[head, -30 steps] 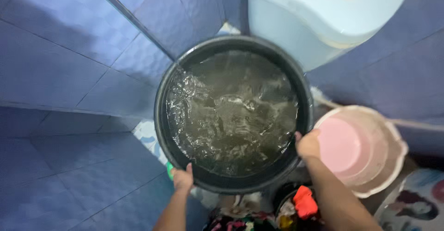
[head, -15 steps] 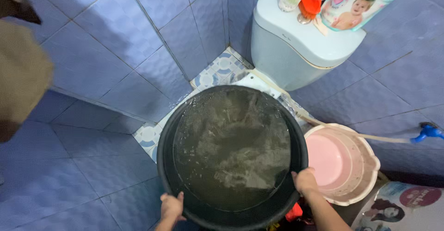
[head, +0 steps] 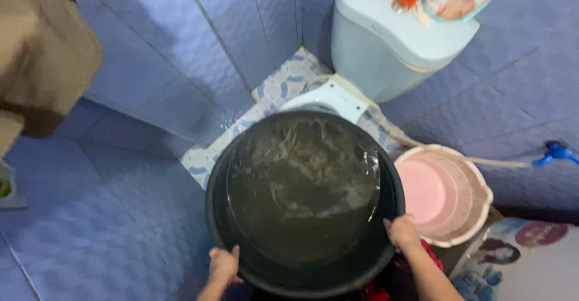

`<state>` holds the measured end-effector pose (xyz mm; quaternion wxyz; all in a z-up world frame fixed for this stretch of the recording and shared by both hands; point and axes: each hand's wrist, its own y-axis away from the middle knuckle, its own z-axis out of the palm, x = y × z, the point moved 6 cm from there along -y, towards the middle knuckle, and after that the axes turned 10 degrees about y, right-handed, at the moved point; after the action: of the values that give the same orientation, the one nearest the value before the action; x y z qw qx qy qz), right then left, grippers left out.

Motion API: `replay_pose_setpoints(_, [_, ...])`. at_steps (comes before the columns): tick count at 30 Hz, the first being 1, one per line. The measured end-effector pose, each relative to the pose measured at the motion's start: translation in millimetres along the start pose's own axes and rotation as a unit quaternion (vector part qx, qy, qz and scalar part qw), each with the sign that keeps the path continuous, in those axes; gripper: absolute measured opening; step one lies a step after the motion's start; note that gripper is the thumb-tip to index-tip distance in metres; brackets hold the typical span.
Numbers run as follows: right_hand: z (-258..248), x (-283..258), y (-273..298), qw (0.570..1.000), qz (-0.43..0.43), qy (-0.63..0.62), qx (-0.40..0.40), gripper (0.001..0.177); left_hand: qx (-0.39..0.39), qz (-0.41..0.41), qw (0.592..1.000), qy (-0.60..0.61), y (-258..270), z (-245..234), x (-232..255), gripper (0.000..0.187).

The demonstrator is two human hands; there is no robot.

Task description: The person hand-washes multiple garments in a large black basin filled with water, scrubbing and rinsing each item before transferring it to a smaller basket. The person then empties the basin into a toilet and refills it with fresh water from a hose.

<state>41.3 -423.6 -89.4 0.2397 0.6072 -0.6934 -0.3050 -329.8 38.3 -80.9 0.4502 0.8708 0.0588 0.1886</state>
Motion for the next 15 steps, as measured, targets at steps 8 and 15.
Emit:
replay_pose_setpoints(8, [-6.9, -10.0, 3.0, 0.998, -0.031, 0.045, -0.006, 0.071, -0.006, -0.001, 0.998, 0.065, 7.2, 0.1, 3.0, 0.076])
replay_pose_setpoints(15, [-20.5, -27.1, -2.1, 0.99, -0.082, 0.105, -0.04, 0.07, -0.019, 0.005, 0.996, 0.091, 22.4, -14.5, 43.2, 0.073])
